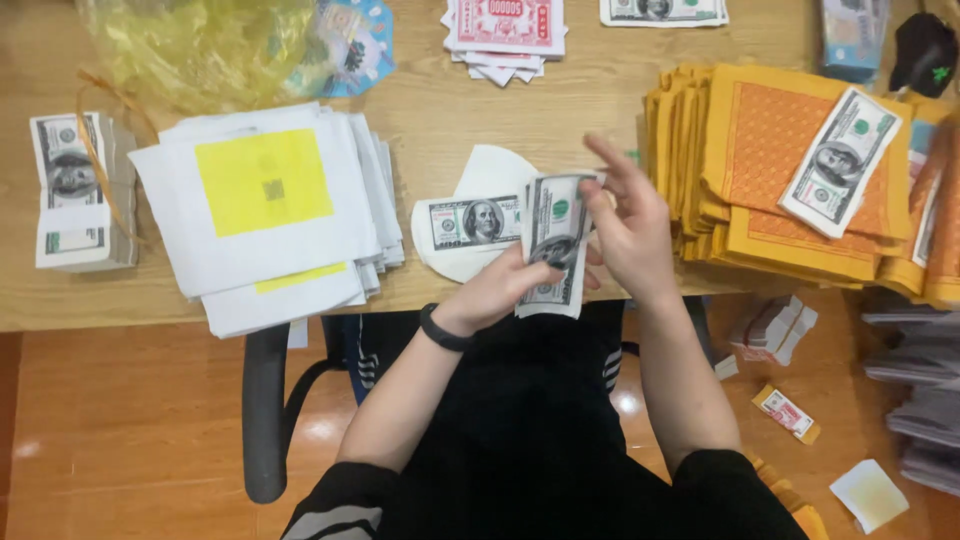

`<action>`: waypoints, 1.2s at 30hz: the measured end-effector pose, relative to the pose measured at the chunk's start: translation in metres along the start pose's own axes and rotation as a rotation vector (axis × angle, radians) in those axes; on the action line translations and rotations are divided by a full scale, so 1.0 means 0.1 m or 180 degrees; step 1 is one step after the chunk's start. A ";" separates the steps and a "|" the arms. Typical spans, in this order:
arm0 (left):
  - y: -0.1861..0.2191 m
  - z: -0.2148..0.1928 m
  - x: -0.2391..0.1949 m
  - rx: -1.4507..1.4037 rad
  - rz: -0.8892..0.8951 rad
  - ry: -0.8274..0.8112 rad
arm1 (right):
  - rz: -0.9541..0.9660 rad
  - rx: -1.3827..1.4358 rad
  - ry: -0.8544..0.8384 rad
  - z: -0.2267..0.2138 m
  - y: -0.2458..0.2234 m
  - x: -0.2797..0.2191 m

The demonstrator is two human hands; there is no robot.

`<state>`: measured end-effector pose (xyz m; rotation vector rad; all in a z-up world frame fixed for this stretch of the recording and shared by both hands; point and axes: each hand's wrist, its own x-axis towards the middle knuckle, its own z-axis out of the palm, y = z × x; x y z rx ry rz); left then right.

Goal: The person glues printed 100-dollar bills onto white semi-circular paper pieces using a green glue stick. They repeatedly pick up a bill, apply glue, press it onto the paper, and place the finished piece aside. The workspace contains stacks of white paper, orange envelopes, and other printed currency.

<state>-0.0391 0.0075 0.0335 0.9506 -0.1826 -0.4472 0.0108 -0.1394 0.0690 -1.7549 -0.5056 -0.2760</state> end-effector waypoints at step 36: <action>-0.41 -0.57 0.16 0.1139 0.0353 -0.0788 | -0.0425 -0.1211 -0.2240 -0.21 -0.24 0.23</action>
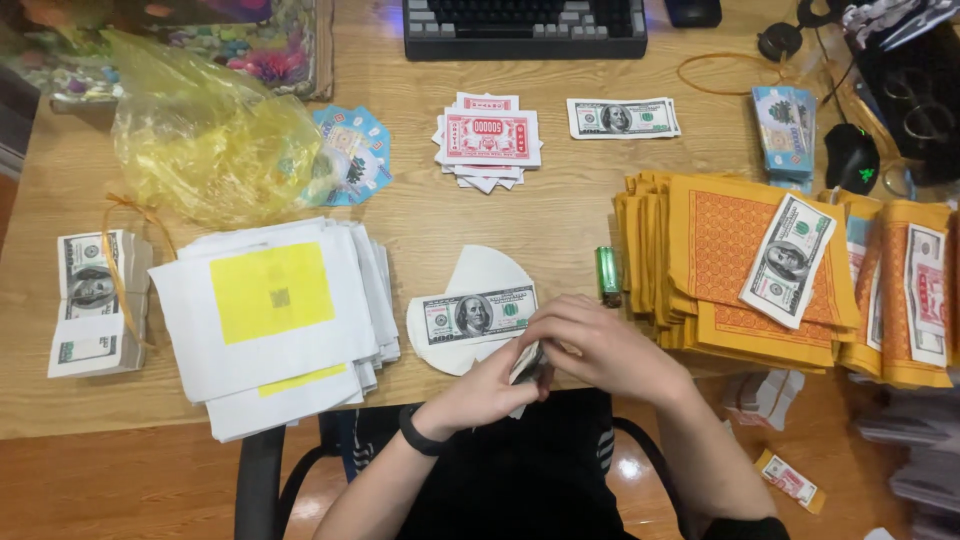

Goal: The person glues printed 100-dollar bills onto white semi-circular paper pieces using a green glue stick. They repeatedly pick up a bill, apply glue, press it onto the paper, and place the finished piece aside. The workspace contains stacks of white paper, orange envelopes, and other printed currency.

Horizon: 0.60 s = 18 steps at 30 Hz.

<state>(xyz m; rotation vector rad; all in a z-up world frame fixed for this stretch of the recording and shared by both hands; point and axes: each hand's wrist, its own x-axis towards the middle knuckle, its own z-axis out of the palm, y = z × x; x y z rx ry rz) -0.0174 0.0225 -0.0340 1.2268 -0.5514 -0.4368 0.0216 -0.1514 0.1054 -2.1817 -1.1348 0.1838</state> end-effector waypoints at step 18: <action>0.53 0.17 0.30 0.0009 -0.0297 0.1151 | 0.2377 -0.0170 0.0819 -2.26 1.79 0.66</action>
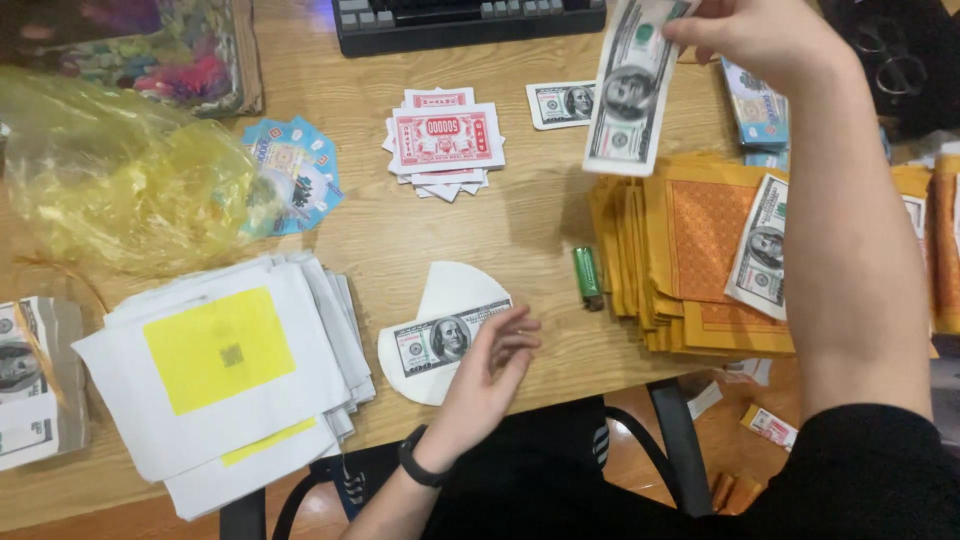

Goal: The person glues printed 100-dollar bills onto white semi-circular paper pieces using a green glue stick. They repeatedly pick up a bill, apply glue, press it onto the paper, and place the finished piece aside. The workspace contains stacks of white paper, orange envelopes, and other printed currency.

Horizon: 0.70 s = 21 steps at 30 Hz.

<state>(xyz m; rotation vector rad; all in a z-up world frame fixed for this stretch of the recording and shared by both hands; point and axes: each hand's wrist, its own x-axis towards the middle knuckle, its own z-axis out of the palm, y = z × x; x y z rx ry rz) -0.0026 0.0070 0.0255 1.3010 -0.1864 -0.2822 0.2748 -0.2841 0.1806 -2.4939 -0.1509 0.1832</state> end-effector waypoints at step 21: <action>0.17 -0.16 0.10 -0.0195 -0.0518 -0.0514 | 0.0612 -0.0908 -0.1129 0.60 0.30 1.27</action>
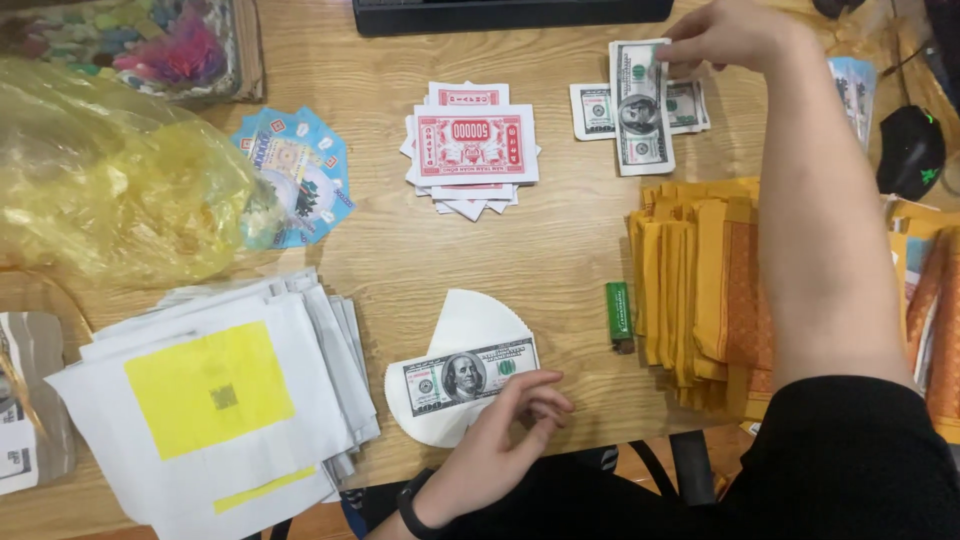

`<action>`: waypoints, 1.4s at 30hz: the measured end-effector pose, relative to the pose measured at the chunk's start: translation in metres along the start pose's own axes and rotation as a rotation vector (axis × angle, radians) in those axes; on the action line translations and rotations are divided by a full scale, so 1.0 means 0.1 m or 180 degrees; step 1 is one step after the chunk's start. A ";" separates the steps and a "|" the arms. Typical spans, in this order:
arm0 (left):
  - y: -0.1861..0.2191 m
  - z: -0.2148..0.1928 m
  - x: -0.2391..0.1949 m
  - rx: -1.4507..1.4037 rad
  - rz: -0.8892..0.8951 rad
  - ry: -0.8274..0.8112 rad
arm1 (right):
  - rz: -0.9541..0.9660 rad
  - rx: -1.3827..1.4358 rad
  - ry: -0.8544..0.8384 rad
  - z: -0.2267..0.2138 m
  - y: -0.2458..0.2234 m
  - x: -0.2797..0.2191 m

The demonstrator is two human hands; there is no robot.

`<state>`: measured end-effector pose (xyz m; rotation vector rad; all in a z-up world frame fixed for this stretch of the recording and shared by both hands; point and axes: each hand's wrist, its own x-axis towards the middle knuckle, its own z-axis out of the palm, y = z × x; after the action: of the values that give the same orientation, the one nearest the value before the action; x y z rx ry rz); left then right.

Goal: The person glues printed 100-dollar bills onto white semi-circular paper pieces using a green glue stick. They repeatedly pick up a bill, apply glue, press it onto the paper, and place the finished piece aside. The workspace contains stacks of white paper, orange envelopes, and other printed currency.

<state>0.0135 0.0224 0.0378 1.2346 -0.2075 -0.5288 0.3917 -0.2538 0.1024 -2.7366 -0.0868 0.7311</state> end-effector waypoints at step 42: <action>-0.66 -0.58 -0.18 0.4765 0.1922 0.1705 | -0.2522 0.0337 0.2062 3.05 -0.57 -2.53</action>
<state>0.0050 0.0647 -0.0407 2.5493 -0.5335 0.6758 0.0214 -0.1494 -0.0105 -2.3786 -0.8749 -0.3477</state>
